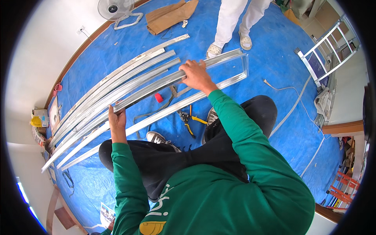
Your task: The person measures and marks metal profiles with a tape measure and pencil, then cuts them to length using tin snips. The person also uses a power drill on the cut pieces.
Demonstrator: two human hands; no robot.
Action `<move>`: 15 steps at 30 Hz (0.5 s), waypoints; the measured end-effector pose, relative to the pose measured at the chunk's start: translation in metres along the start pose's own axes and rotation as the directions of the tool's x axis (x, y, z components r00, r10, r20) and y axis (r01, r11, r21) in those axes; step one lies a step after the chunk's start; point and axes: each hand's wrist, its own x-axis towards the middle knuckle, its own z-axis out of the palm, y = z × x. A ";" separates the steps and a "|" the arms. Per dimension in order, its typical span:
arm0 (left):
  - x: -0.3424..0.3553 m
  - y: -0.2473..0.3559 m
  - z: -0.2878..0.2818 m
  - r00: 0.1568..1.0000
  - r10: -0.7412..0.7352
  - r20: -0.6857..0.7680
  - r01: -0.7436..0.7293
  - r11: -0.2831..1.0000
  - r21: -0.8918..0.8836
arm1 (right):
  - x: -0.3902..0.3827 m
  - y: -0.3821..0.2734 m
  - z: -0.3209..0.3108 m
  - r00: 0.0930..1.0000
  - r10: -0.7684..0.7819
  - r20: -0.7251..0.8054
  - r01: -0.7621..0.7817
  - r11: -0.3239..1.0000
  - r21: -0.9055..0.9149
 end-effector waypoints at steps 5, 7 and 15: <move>-0.035 -0.004 0.018 0.995 0.007 0.102 -0.055 0.880 0.472 | 0.006 -0.038 -0.012 0.965 -0.129 -0.229 0.121 0.991 -0.049; -0.078 -0.011 0.049 0.976 -0.170 0.139 0.085 0.876 0.475 | 0.009 -0.052 -0.023 0.960 -0.164 -0.228 0.144 0.984 -0.102; -0.224 -0.023 0.231 0.472 -0.138 0.871 -0.690 -0.673 0.267 | 0.009 -0.142 -0.085 0.853 -0.322 -0.411 0.247 0.942 -0.226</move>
